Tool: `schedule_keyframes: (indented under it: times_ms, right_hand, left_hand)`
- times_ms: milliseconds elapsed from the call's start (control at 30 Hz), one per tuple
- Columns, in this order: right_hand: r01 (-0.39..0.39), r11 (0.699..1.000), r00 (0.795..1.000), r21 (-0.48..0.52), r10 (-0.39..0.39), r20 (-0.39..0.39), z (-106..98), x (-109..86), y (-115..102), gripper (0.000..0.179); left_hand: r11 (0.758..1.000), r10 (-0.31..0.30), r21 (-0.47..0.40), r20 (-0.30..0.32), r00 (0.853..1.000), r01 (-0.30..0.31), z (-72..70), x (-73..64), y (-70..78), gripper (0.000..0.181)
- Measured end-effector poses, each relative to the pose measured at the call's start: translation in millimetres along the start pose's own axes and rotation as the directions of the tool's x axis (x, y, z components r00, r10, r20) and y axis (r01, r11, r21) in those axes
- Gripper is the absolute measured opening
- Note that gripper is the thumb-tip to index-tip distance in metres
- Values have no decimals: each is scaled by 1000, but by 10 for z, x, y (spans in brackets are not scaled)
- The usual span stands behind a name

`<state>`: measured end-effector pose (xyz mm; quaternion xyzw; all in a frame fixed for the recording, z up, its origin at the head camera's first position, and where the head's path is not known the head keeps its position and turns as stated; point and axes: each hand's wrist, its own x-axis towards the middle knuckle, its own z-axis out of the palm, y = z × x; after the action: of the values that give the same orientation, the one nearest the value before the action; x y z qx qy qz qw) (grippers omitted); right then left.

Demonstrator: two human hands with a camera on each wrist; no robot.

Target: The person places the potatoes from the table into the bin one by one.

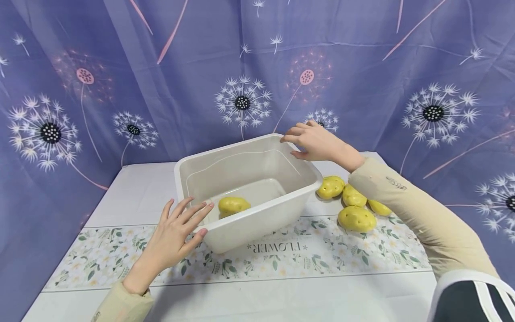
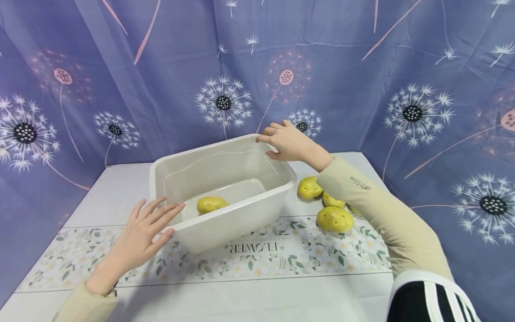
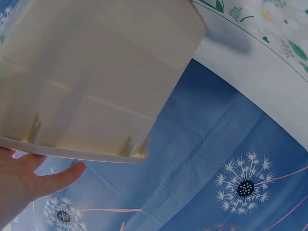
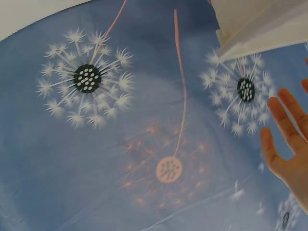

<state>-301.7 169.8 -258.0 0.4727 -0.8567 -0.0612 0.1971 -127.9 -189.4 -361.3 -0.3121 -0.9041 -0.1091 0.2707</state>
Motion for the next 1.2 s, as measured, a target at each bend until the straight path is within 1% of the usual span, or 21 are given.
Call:
schedule_keyframes:
  times_ms: [167,400,533,700,933,1200]
  right_hand:
    - [-46,999,999,20,47,-12,-58,-219,61,34]
    - [-78,997,997,4,78,-29,-103,-524,134,36]
    - [-93,996,995,1,93,-44,-81,-685,180,38]
    - [-96,995,994,-12,95,-60,-4,-875,217,40]
    - [-129,992,992,-18,128,-19,129,-1082,248,42]
    - [-163,986,985,-16,164,44,319,-1212,264,43]
  left_hand:
    - [1000,-7,-9,10,1000,7,-5,-1,7,50]
    - [1000,-11,-18,16,1000,11,-17,5,4,48]
    - [1000,-11,-16,17,1000,11,-18,5,4,48]
    - [1000,-10,-18,23,1000,11,-17,-1,16,48]
    - [1000,-8,-22,20,1000,9,-5,-1,23,47]
    - [1000,-17,-26,23,1000,18,-17,-5,31,46]
